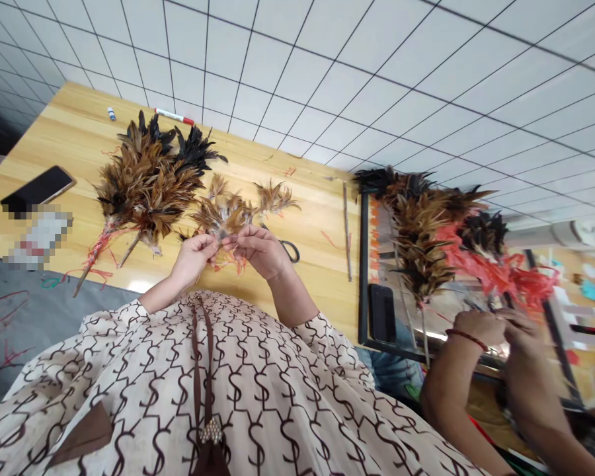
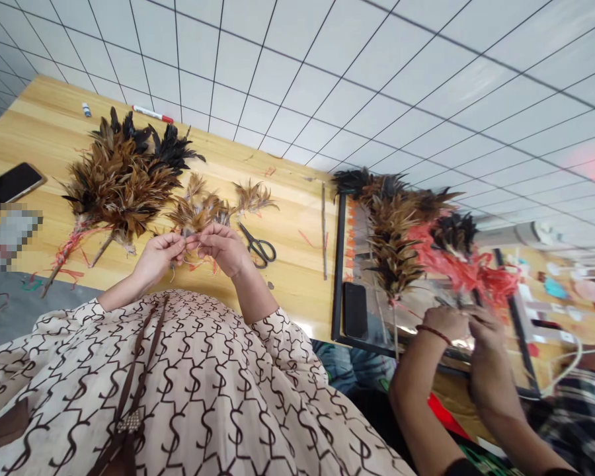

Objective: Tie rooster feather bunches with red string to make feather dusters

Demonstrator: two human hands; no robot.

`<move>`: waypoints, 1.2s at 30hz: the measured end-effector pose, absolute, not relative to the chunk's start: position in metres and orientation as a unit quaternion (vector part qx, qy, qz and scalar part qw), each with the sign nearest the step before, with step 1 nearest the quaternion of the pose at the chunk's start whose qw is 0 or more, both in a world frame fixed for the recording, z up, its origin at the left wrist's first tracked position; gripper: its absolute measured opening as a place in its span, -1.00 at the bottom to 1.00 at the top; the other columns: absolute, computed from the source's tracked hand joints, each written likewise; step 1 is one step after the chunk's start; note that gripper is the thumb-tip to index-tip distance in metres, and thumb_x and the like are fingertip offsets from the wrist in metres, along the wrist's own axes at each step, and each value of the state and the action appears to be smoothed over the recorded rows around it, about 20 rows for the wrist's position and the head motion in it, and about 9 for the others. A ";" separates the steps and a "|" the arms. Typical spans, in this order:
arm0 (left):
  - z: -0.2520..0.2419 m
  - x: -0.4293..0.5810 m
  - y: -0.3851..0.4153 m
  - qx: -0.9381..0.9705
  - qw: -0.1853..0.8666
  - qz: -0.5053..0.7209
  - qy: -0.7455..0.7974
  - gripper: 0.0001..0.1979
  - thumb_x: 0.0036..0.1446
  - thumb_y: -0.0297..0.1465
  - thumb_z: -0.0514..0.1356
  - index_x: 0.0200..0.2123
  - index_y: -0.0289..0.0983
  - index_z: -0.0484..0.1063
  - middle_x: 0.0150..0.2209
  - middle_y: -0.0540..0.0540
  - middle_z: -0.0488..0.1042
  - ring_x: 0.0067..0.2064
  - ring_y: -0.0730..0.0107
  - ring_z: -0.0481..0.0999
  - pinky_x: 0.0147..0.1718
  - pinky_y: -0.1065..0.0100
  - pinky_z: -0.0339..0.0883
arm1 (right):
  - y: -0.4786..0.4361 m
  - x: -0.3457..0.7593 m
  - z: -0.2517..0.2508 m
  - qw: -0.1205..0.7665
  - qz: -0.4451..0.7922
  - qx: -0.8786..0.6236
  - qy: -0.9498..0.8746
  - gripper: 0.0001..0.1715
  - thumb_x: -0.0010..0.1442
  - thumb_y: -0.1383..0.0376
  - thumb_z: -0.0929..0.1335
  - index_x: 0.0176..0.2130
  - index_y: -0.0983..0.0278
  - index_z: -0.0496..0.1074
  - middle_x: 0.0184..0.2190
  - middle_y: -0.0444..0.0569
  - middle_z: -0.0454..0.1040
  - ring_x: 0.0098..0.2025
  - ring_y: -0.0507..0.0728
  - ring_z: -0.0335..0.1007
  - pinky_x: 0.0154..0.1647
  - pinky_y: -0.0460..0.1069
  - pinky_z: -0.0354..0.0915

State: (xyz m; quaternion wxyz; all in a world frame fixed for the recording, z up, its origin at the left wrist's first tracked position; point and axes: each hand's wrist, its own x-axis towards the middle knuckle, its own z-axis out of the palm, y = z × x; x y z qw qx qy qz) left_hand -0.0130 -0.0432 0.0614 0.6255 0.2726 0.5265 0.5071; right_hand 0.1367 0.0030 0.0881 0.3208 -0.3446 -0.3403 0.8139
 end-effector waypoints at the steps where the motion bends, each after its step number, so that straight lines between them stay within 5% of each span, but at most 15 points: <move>1: 0.061 -0.013 -0.043 0.286 0.619 0.501 0.532 -0.78 -0.12 -0.33 0.33 -0.60 -0.29 0.37 -0.72 0.10 0.25 -0.66 0.59 0.17 -0.64 0.48 0.09 | 0.003 0.137 0.088 0.323 0.813 -0.344 -0.342 -0.85 -0.10 0.39 0.43 -0.54 0.30 0.35 -0.44 -0.05 0.57 -0.39 0.01 0.49 -0.49 -0.16 0.32; 7: 0.064 -0.018 -0.041 0.416 0.522 0.449 0.594 -0.78 -0.01 -0.47 0.16 -0.66 -0.27 0.32 -0.72 0.11 0.17 -0.61 0.54 0.14 -0.55 0.46 0.08 | 0.002 0.138 0.089 0.310 0.796 -0.355 -0.380 -0.79 -0.09 0.32 0.43 -0.52 0.28 0.30 -0.50 -0.08 0.52 -0.47 0.00 0.44 -0.55 -0.15 0.26; 11: 0.059 -0.024 -0.036 0.506 0.401 0.412 0.644 -0.81 -0.06 -0.54 0.12 -0.65 -0.25 0.33 -0.63 0.05 0.27 -0.48 0.42 0.27 -0.39 0.41 0.19 | -0.005 0.136 0.092 0.240 0.752 -0.375 -0.486 -0.86 0.00 0.29 0.36 -0.45 0.25 0.26 -0.70 -0.28 0.26 -0.71 -0.10 0.01 -0.69 -0.16 -0.03; 19: 0.052 -0.029 -0.041 0.719 0.324 0.242 0.566 -0.82 -0.11 -0.60 0.07 -0.54 -0.26 0.42 -0.50 -0.08 0.33 -0.42 0.32 0.34 -0.35 0.33 0.25 | 0.006 0.130 0.107 0.176 0.417 -0.417 -0.788 -0.84 0.05 0.40 0.24 -0.53 0.24 0.19 -0.66 -0.21 0.12 -0.56 -0.03 -0.06 -0.47 -0.07 -0.05; 24: 0.070 -0.030 -0.046 0.671 0.421 0.370 0.485 -0.84 0.03 -0.45 0.08 -0.52 -0.25 0.43 -0.50 -0.04 0.38 -0.42 0.40 0.35 -0.35 0.38 0.25 | 0.026 0.137 0.078 0.198 0.546 -0.397 -0.711 -0.91 0.04 0.33 0.27 -0.49 0.24 0.24 -0.64 -0.23 0.14 -0.55 -0.02 0.02 -0.46 -0.08 0.04; 29: 0.065 -0.029 -0.045 0.473 0.450 0.471 0.592 -0.80 0.04 -0.39 0.10 -0.61 -0.24 0.25 -0.66 0.07 0.22 -0.56 0.48 0.19 -0.49 0.43 0.16 | -0.010 0.123 0.050 0.210 0.614 -0.399 -0.648 -0.84 0.04 0.28 0.29 -0.53 0.23 0.22 -0.61 -0.21 0.20 -0.50 0.00 0.12 -0.41 -0.08 0.12; 36: 0.048 -0.027 -0.046 0.584 0.353 0.352 0.641 -0.81 -0.14 -0.54 0.12 -0.66 -0.21 0.18 -0.61 0.01 0.24 -0.50 0.40 0.24 -0.42 0.38 0.13 | -0.025 0.112 0.064 0.233 0.615 -0.378 -0.652 -0.83 0.03 0.33 0.27 -0.57 0.25 0.21 -0.61 -0.21 0.19 -0.51 -0.02 0.06 -0.43 -0.09 0.08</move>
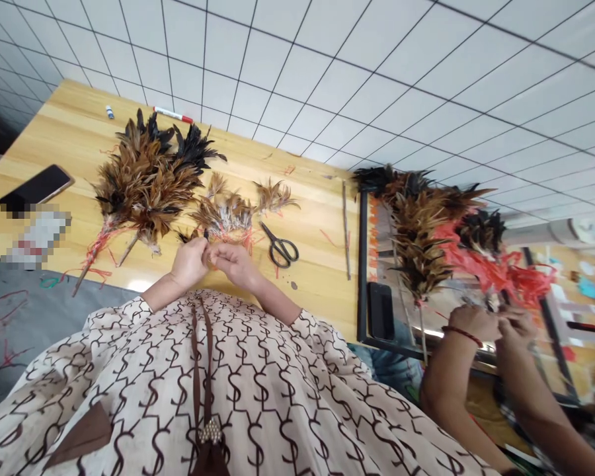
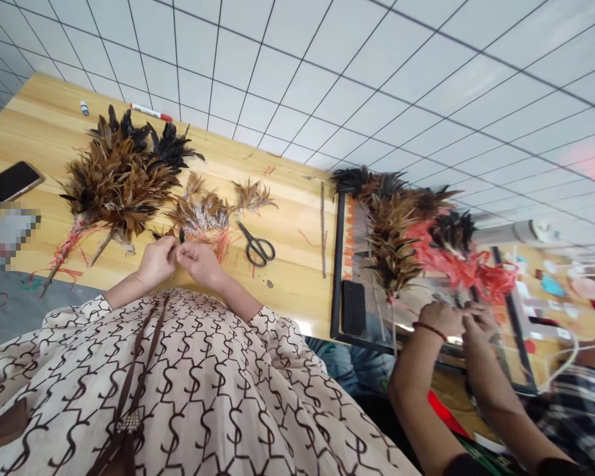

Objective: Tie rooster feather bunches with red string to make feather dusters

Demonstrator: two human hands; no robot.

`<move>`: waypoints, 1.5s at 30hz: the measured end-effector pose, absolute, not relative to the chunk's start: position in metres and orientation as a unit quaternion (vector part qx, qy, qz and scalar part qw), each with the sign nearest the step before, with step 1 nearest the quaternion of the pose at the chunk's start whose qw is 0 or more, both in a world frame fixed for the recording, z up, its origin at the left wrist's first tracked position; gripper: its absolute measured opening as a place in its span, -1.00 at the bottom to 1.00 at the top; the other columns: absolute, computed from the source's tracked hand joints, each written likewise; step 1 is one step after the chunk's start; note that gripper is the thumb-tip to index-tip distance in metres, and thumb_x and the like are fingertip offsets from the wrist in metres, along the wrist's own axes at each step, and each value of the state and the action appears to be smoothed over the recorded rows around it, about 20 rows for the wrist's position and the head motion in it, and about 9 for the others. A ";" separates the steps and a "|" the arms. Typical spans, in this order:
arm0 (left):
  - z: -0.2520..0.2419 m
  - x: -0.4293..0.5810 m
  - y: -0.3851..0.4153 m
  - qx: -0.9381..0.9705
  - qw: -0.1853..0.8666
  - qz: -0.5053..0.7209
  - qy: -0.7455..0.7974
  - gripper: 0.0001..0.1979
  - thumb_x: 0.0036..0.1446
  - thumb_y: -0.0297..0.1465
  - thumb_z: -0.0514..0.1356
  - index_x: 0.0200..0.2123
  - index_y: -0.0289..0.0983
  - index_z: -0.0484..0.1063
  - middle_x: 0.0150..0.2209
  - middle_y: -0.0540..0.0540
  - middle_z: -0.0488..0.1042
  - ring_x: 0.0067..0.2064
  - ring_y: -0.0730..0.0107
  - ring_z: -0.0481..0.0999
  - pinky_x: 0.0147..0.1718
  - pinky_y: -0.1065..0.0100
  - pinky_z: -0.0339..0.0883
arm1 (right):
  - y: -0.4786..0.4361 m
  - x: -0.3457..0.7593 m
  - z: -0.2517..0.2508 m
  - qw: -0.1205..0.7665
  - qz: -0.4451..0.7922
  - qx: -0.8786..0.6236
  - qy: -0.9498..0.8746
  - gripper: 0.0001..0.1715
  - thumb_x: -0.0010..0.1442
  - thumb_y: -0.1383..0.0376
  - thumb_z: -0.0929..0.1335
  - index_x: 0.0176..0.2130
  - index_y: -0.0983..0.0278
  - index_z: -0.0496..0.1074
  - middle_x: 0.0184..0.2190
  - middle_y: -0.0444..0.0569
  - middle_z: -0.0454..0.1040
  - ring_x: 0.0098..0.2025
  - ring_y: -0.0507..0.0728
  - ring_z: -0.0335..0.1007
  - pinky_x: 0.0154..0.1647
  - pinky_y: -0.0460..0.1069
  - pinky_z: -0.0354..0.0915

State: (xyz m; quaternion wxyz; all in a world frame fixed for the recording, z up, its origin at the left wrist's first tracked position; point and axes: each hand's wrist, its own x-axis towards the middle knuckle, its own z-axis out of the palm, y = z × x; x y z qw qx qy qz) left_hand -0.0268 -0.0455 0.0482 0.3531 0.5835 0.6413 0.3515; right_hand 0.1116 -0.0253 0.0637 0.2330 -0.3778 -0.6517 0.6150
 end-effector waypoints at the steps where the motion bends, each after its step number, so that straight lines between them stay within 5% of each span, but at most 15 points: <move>1: 0.050 -0.027 -0.046 0.609 0.361 0.338 0.620 -0.81 -0.15 -0.54 0.12 -0.66 -0.21 0.19 -0.61 0.01 0.24 -0.50 0.39 0.24 -0.42 0.37 0.14 | -0.017 0.115 0.065 0.236 0.619 -0.380 -0.645 -0.84 0.02 0.33 0.28 -0.56 0.25 0.22 -0.62 -0.21 0.19 -0.52 -0.02 0.06 -0.44 -0.09 0.07; 10: 0.067 -0.027 -0.048 0.463 0.529 0.462 0.541 -0.88 -0.06 -0.40 0.14 -0.59 -0.25 0.29 -0.64 0.07 0.26 -0.57 0.50 0.19 -0.52 0.44 0.13 | -0.001 0.119 0.047 0.230 0.682 -0.393 -0.572 -0.80 -0.04 0.21 0.37 -0.56 0.24 0.30 -0.60 -0.18 0.29 -0.50 0.00 0.14 -0.45 -0.08 0.13; 19: 0.057 -0.028 -0.048 0.521 0.383 0.386 0.658 -0.82 -0.18 -0.56 0.10 -0.69 -0.23 0.19 -0.65 0.07 0.21 -0.54 0.46 0.18 -0.47 0.42 0.08 | -0.024 0.110 0.060 0.231 0.577 -0.413 -0.666 -0.84 0.03 0.33 0.27 -0.56 0.26 0.24 -0.62 -0.20 0.20 -0.53 -0.02 0.07 -0.44 -0.09 0.07; 23: 0.066 -0.030 -0.047 0.610 0.434 0.314 0.584 -0.81 -0.24 -0.59 0.12 -0.71 -0.23 0.20 -0.66 0.05 0.23 -0.54 0.46 0.18 -0.48 0.41 0.08 | 0.004 0.122 0.065 0.190 0.487 -0.423 -0.740 -0.86 -0.04 0.40 0.28 -0.59 0.26 0.26 -0.65 -0.20 0.22 -0.51 -0.01 0.11 -0.41 -0.09 0.06; 28: 0.073 -0.033 -0.046 0.504 0.558 0.410 0.517 -0.88 -0.12 -0.42 0.17 -0.64 -0.26 0.32 -0.65 0.06 0.26 -0.57 0.51 0.18 -0.53 0.45 0.06 | 0.011 0.124 0.055 0.215 0.652 -0.357 -0.633 -0.84 -0.06 0.26 0.34 -0.57 0.25 0.29 -0.59 -0.17 0.29 -0.48 0.02 0.19 -0.37 -0.06 0.17; 33: 0.063 -0.029 -0.048 0.366 0.544 0.480 0.583 -0.82 -0.11 -0.41 0.19 -0.66 -0.25 0.26 -0.71 0.12 0.15 -0.63 0.56 0.07 -0.59 0.46 -0.02 | -0.022 0.108 0.047 0.259 0.662 -0.392 -0.584 -0.77 -0.04 0.19 0.34 -0.59 0.22 0.24 -0.62 -0.19 0.20 -0.52 0.01 0.08 -0.40 -0.04 0.15; 40: 0.057 -0.028 -0.049 0.542 0.383 0.352 0.660 -0.80 -0.21 -0.60 0.10 -0.69 -0.23 0.17 -0.66 0.07 0.21 -0.55 0.48 0.15 -0.50 0.41 0.02 | -0.027 0.108 0.055 0.213 0.512 -0.473 -0.685 -0.85 0.00 0.36 0.25 -0.58 0.24 0.21 -0.64 -0.18 0.21 -0.54 0.00 0.08 -0.44 -0.07 0.05; 45: 0.061 -0.036 -0.046 0.608 0.487 0.286 0.558 -0.82 -0.19 -0.54 0.13 -0.70 -0.25 0.20 -0.67 0.08 0.18 -0.56 0.51 0.14 -0.53 0.42 -0.02 | -0.001 0.121 0.062 0.134 0.468 -0.446 -0.751 -0.87 -0.07 0.42 0.28 -0.59 0.26 0.28 -0.63 -0.17 0.29 -0.50 0.01 0.18 -0.38 -0.07 0.10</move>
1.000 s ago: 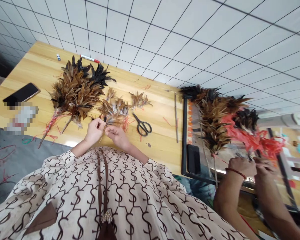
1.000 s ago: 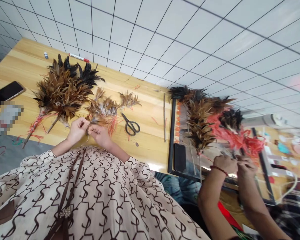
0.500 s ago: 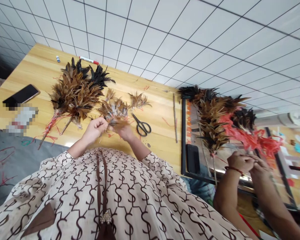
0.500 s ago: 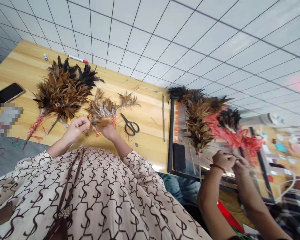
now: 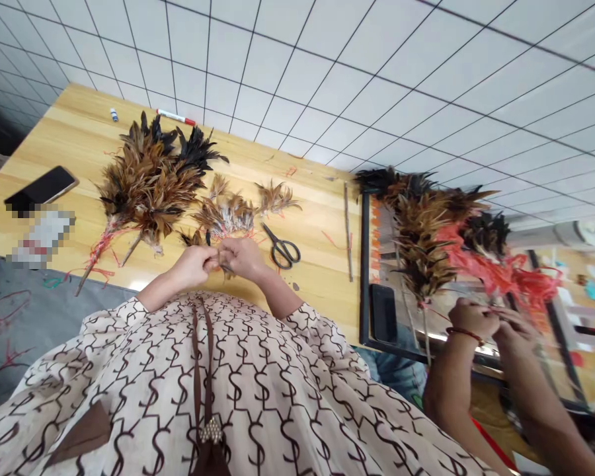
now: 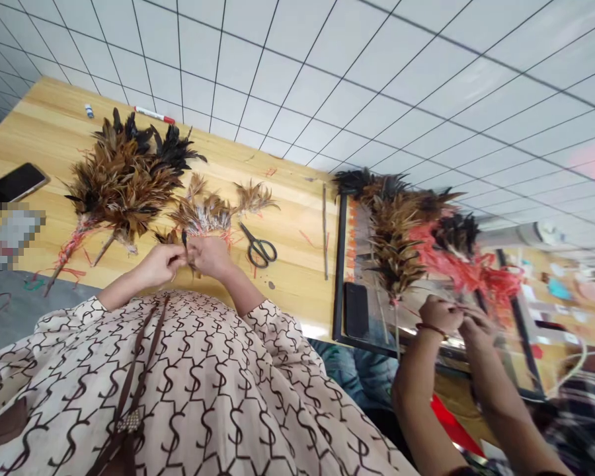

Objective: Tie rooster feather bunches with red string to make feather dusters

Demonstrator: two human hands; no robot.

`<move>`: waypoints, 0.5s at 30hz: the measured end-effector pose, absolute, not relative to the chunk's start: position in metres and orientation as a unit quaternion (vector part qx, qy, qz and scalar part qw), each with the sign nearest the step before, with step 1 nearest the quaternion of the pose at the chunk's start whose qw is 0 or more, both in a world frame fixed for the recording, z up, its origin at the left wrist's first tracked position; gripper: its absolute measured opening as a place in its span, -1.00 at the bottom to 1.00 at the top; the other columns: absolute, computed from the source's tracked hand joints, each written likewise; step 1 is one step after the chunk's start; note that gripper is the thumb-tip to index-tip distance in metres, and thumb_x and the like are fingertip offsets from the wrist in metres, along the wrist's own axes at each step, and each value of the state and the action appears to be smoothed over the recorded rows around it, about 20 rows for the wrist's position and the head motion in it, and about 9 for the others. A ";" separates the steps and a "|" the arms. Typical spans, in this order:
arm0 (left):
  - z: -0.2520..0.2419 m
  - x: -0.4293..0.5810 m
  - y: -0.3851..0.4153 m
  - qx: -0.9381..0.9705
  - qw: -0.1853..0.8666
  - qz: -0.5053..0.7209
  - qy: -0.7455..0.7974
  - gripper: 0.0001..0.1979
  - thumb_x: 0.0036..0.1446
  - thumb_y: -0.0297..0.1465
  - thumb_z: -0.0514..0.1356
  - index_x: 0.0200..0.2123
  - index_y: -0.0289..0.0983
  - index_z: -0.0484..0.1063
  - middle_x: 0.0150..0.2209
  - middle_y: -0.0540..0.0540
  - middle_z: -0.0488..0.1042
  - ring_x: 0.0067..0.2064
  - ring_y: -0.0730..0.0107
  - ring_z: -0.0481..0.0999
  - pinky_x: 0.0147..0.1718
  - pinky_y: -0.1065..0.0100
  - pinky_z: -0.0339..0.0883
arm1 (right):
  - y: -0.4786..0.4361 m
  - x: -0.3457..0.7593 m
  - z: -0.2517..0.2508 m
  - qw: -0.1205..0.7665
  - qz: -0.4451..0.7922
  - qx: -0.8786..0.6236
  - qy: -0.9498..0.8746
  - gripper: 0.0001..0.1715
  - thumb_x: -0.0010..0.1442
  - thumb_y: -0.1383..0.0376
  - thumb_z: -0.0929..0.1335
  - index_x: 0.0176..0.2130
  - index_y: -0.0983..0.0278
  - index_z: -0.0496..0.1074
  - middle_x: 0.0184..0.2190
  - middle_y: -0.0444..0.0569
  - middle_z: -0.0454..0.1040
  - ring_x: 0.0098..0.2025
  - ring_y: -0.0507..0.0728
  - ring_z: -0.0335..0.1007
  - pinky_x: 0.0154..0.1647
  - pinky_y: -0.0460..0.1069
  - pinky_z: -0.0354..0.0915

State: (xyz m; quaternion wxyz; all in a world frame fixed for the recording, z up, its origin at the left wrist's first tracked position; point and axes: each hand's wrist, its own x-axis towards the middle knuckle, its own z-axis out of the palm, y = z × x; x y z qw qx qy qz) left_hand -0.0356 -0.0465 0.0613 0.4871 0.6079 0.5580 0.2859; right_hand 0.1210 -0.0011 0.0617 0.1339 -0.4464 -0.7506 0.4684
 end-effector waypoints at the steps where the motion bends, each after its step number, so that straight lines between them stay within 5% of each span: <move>1: 0.062 -0.037 -0.047 0.586 0.526 0.307 0.534 -0.84 -0.16 -0.50 0.15 -0.68 -0.26 0.23 -0.67 0.08 0.19 -0.57 0.52 0.14 -0.53 0.44 -0.01 | 0.002 0.123 0.059 0.143 0.516 -0.427 -0.728 -0.88 -0.06 0.41 0.29 -0.59 0.27 0.29 -0.63 -0.17 0.31 -0.50 0.01 0.20 -0.38 -0.07 0.13; 6: 0.059 -0.033 -0.050 0.355 0.641 0.466 0.497 -0.77 -0.20 -0.29 0.26 -0.64 -0.28 0.28 -0.71 0.11 0.18 -0.66 0.62 0.06 -0.64 0.49 -0.08 | -0.013 0.117 0.035 0.262 0.622 -0.436 -0.595 -0.85 -0.01 0.22 0.34 -0.51 0.27 0.36 -0.55 -0.13 0.38 -0.46 0.03 0.24 -0.37 -0.05 0.21; 15: 0.063 -0.017 -0.050 0.156 0.631 0.493 0.578 -0.83 -0.29 -0.58 0.20 -0.75 -0.31 0.26 -0.79 0.11 0.17 -0.73 0.68 0.04 -0.70 0.54 -0.16 | -0.035 0.100 0.030 0.326 0.614 -0.441 -0.568 -0.75 0.00 0.19 0.31 -0.60 0.26 0.27 -0.65 -0.19 0.21 -0.55 -0.03 0.08 -0.47 -0.08 0.10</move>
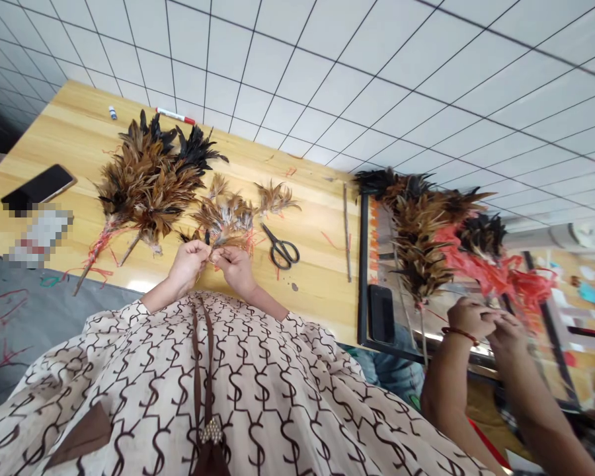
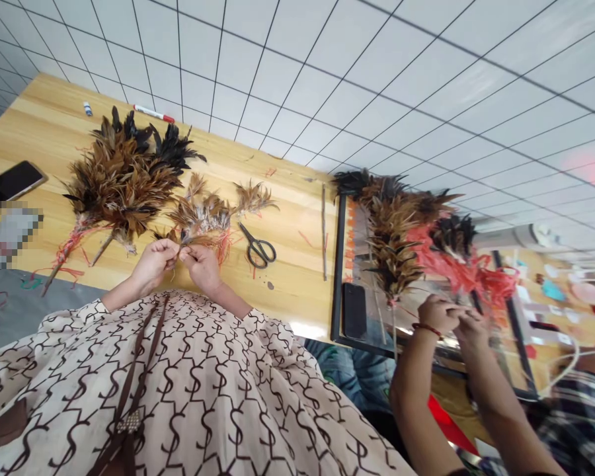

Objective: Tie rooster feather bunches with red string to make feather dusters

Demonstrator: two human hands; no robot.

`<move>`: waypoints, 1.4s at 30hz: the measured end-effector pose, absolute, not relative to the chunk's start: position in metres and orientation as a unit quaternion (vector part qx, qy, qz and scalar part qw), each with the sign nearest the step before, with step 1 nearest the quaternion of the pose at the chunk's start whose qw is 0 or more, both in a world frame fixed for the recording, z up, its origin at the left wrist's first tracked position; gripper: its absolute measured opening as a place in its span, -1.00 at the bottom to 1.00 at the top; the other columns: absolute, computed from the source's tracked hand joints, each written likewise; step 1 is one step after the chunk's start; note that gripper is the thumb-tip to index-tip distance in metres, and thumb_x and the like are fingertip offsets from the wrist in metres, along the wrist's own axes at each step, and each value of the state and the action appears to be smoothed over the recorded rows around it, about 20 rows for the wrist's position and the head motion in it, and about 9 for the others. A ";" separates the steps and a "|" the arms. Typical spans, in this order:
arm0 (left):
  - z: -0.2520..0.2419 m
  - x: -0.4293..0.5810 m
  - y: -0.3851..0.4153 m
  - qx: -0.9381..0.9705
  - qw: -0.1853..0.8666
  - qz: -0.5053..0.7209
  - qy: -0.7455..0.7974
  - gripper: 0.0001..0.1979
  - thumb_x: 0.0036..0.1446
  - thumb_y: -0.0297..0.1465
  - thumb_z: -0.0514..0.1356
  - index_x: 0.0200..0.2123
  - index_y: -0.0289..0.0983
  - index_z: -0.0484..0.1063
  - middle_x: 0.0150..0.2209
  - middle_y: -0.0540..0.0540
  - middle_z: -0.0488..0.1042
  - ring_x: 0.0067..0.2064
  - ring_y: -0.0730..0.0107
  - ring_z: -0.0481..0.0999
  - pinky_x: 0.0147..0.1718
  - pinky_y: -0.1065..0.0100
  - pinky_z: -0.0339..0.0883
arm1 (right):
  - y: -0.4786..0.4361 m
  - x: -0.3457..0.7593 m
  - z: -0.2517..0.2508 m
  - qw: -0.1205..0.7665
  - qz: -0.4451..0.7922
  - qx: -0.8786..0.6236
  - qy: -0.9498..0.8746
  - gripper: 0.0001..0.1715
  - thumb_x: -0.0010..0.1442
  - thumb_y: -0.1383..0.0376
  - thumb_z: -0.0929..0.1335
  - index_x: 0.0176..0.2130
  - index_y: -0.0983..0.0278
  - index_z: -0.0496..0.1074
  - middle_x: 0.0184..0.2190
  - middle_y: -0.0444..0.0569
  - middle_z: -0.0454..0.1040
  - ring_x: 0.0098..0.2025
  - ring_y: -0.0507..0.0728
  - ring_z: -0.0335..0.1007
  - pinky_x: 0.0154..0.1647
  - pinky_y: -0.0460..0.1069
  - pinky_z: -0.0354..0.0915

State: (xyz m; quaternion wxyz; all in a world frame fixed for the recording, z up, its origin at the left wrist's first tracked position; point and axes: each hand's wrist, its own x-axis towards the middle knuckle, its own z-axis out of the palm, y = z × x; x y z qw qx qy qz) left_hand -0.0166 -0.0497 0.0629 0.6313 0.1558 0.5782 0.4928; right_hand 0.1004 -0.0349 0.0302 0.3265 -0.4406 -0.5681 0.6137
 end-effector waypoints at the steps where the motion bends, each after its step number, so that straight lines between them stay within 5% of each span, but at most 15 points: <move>1: 0.064 -0.016 -0.049 0.140 0.636 0.487 0.582 -0.83 -0.29 -0.60 0.19 -0.76 -0.32 0.27 -0.79 0.10 0.18 -0.73 0.68 0.06 -0.71 0.54 -0.15 | -0.035 0.101 0.030 0.329 0.603 -0.446 -0.574 -0.76 0.02 0.20 0.30 -0.59 0.26 0.27 -0.64 -0.19 0.22 -0.55 -0.02 0.09 -0.46 -0.07 0.11; 10: 0.065 -0.018 -0.046 0.022 0.690 0.468 0.551 -0.81 -0.21 -0.68 0.18 -0.70 -0.34 0.32 -0.71 0.06 0.27 -0.66 0.64 0.20 -0.66 0.56 0.05 | -0.042 0.107 0.042 0.406 0.453 -0.429 -0.668 -0.77 0.10 0.20 0.32 -0.53 0.24 0.33 -0.47 -0.07 0.39 -0.36 0.06 0.28 -0.31 0.00 0.24; 14: 0.064 -0.018 -0.047 0.034 0.716 0.458 0.525 -0.77 -0.18 -0.72 0.14 -0.72 -0.35 0.31 -0.72 0.05 0.24 -0.67 0.63 0.21 -0.66 0.56 0.07 | -0.040 0.109 0.044 0.430 0.513 -0.396 -0.628 -0.67 0.11 0.07 0.34 -0.51 0.24 0.35 -0.34 -0.01 0.45 -0.31 0.07 0.33 -0.29 0.01 0.28; 20: 0.065 -0.021 -0.049 0.032 0.732 0.432 0.525 -0.75 -0.07 -0.68 0.14 -0.70 -0.36 0.31 -0.73 0.03 0.25 -0.67 0.61 0.24 -0.66 0.54 0.11 | -0.035 0.110 0.040 0.419 0.621 -0.402 -0.527 -0.56 0.04 -0.08 0.36 -0.46 0.25 0.37 -0.52 -0.13 0.40 -0.54 -0.03 0.18 -0.46 -0.05 0.22; 28: 0.065 -0.025 -0.049 0.026 0.762 0.398 0.509 -0.86 -0.13 -0.66 0.18 -0.61 -0.37 0.38 -0.67 -0.03 0.37 -0.64 0.56 0.32 -0.63 0.51 0.17 | -0.030 0.116 0.042 0.371 0.669 -0.360 -0.534 -0.65 -0.02 0.05 0.43 -0.38 0.24 0.36 -0.49 -0.15 0.39 -0.44 0.00 0.30 -0.32 -0.03 0.32; 34: 0.062 -0.025 -0.051 0.030 0.758 0.431 0.488 -0.87 -0.22 -0.66 0.19 -0.62 -0.34 0.37 -0.62 -0.02 0.39 -0.60 0.56 0.32 -0.60 0.49 0.19 | -0.029 0.119 0.048 0.345 0.525 -0.351 -0.695 -0.95 0.08 0.31 0.35 -0.35 0.23 0.38 -0.38 -0.08 0.39 -0.35 0.05 0.30 -0.25 0.01 0.33; 42: 0.066 -0.020 -0.052 0.019 0.764 0.441 0.471 -0.87 -0.24 -0.66 0.17 -0.63 -0.34 0.36 -0.63 0.00 0.34 -0.59 0.57 0.30 -0.60 0.49 0.18 | -0.031 0.118 0.046 0.329 0.359 -0.314 -0.815 -0.82 0.22 0.31 0.24 -0.29 0.21 0.42 -0.28 0.02 0.41 -0.16 0.12 0.34 -0.11 0.08 0.33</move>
